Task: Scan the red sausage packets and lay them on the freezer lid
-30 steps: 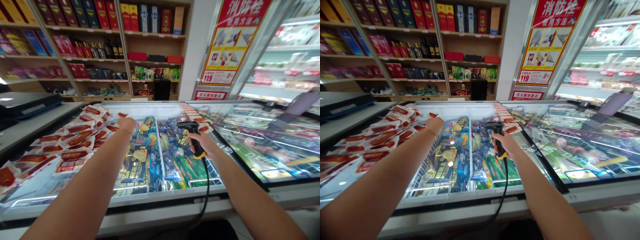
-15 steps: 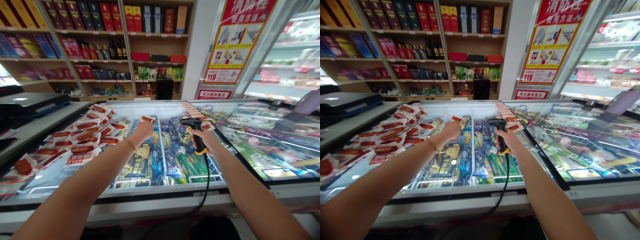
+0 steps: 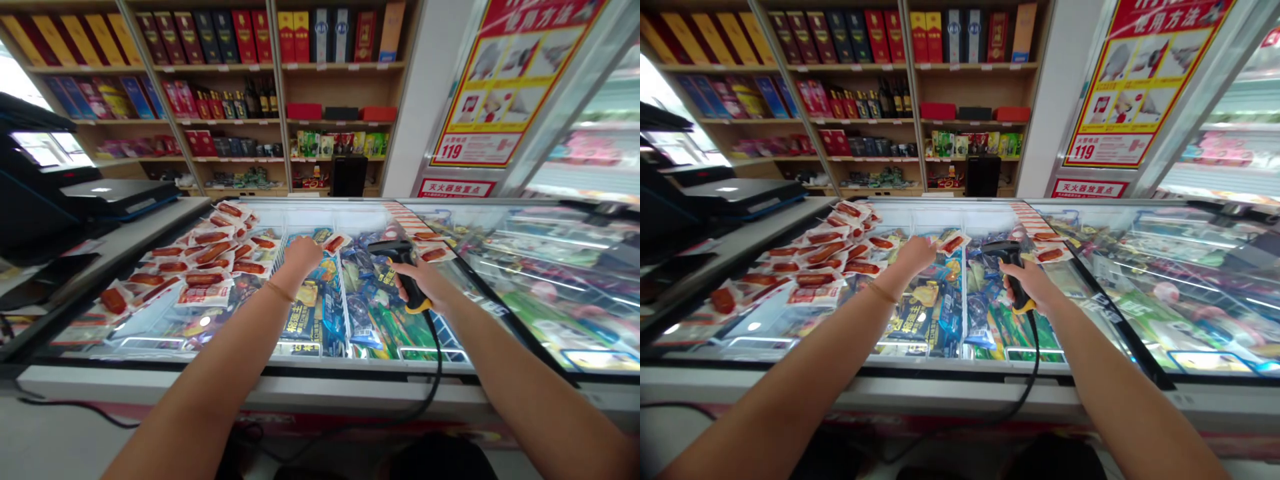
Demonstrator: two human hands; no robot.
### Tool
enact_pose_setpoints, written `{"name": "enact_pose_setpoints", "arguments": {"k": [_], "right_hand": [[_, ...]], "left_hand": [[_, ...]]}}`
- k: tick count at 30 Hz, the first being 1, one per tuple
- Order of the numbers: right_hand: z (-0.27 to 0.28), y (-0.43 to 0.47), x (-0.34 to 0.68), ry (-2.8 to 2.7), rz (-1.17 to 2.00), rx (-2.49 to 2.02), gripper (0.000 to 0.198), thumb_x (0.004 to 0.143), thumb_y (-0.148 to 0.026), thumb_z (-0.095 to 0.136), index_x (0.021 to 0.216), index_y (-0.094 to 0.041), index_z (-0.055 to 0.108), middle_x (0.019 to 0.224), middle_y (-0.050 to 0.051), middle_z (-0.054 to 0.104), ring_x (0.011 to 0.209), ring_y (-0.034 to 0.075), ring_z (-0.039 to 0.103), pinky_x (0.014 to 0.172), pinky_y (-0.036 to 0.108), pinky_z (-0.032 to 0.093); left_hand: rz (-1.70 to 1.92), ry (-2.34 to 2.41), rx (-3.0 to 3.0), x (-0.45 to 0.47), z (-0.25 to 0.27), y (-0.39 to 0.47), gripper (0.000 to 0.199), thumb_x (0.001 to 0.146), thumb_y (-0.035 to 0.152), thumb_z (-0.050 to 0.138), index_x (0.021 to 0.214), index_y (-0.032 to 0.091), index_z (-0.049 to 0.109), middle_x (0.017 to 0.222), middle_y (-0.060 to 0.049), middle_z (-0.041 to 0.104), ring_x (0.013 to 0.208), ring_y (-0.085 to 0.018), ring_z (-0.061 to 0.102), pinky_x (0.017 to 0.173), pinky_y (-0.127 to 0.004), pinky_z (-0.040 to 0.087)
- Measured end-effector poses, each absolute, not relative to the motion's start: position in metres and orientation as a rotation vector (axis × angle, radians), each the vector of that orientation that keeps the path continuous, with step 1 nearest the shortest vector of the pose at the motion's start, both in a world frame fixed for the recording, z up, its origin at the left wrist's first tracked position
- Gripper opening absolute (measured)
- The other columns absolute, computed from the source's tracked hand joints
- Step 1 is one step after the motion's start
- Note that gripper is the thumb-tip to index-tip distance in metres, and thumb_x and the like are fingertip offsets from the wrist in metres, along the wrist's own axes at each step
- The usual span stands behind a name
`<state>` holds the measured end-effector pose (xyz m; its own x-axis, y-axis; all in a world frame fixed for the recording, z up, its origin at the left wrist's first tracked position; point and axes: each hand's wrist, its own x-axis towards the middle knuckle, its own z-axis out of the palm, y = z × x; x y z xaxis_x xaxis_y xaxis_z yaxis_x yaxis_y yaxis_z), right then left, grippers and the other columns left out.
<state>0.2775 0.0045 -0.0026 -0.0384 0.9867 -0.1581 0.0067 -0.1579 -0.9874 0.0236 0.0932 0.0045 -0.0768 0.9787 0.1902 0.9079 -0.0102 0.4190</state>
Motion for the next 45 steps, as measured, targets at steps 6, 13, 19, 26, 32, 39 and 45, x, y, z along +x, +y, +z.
{"name": "enact_pose_setpoints", "arguments": {"k": [6, 13, 19, 26, 32, 39, 45], "right_hand": [[-0.003, 0.000, 0.268, -1.218, 1.405, -1.348, 0.018, 0.080, -0.030, 0.065, 0.076, -0.019, 0.051, 0.053, -0.001, 0.058, 0.035, 0.012, 0.052, 0.034, 0.022, 0.039], [-0.006, -0.003, 0.266, -1.265, 1.400, -1.316, 0.023, 0.078, -0.034, 0.068, 0.080, -0.020, 0.050, 0.055, -0.002, 0.060, 0.036, 0.012, 0.053, 0.035, 0.022, 0.041], [-0.001, -0.014, 0.256, -1.303, 1.365, -1.243, 0.032, 0.074, -0.044, 0.071, 0.082, -0.020, 0.050, 0.055, -0.004, 0.058, 0.037, 0.011, 0.052, 0.037, 0.023, 0.041], [0.000, -0.026, 0.245, -1.403, 1.319, -1.184, 0.039, 0.074, -0.047, 0.071, 0.092, -0.019, 0.051, 0.057, -0.005, 0.058, 0.039, 0.011, 0.052, 0.041, 0.024, 0.043], [-0.002, -0.026, 0.247, -1.471, 1.289, -1.208, 0.035, 0.076, -0.047, 0.069, 0.087, -0.020, 0.049, 0.057, -0.005, 0.057, 0.040, 0.012, 0.054, 0.042, 0.025, 0.044], [-0.004, -0.024, 0.249, -1.538, 1.308, -1.215, 0.037, 0.079, -0.045, 0.067, 0.098, -0.018, 0.051, 0.060, -0.006, 0.056, 0.042, 0.011, 0.054, 0.043, 0.024, 0.043], [-0.002, -0.025, 0.250, -1.526, 1.323, -1.210, 0.038, 0.079, -0.046, 0.067, 0.101, -0.019, 0.051, 0.060, -0.006, 0.057, 0.041, 0.012, 0.054, 0.043, 0.025, 0.043]], "left_hand": [[0.656, 2.188, 1.978, 0.040, -0.008, 0.101, 0.050, 0.083, 0.050, 0.054, 0.113, 0.013, 0.067, 0.125, -0.025, 0.061, 0.117, -0.038, 0.057, 0.094, -0.047, 0.046], [0.855, 1.969, 1.866, 0.031, -0.016, 0.112, 0.030, 0.078, 0.033, 0.063, 0.102, 0.018, 0.071, 0.103, -0.012, 0.073, 0.099, -0.025, 0.066, 0.087, -0.033, 0.049], [1.155, 1.692, 1.612, 0.025, -0.021, 0.121, 0.019, 0.082, 0.030, 0.059, 0.084, 0.015, 0.071, 0.081, -0.007, 0.073, 0.082, -0.019, 0.069, 0.076, -0.027, 0.052], [1.323, 1.400, 1.239, 0.032, -0.027, 0.122, 0.014, 0.083, 0.028, 0.060, 0.084, 0.015, 0.065, 0.080, -0.006, 0.072, 0.073, -0.015, 0.070, 0.066, -0.024, 0.054], [1.303, 1.427, 1.289, 0.033, -0.028, 0.123, 0.014, 0.083, 0.025, 0.059, 0.088, 0.014, 0.065, 0.079, -0.006, 0.073, 0.075, -0.016, 0.071, 0.066, -0.024, 0.055], [1.313, 1.429, 1.291, 0.032, -0.031, 0.125, 0.017, 0.083, 0.028, 0.059, 0.089, 0.013, 0.066, 0.077, -0.006, 0.073, 0.074, -0.016, 0.071, 0.067, -0.025, 0.056], [1.313, 1.445, 1.300, 0.031, -0.032, 0.127, 0.016, 0.081, 0.028, 0.061, 0.086, 0.014, 0.066, 0.076, -0.005, 0.072, 0.073, -0.017, 0.071, 0.066, -0.025, 0.055]]}}
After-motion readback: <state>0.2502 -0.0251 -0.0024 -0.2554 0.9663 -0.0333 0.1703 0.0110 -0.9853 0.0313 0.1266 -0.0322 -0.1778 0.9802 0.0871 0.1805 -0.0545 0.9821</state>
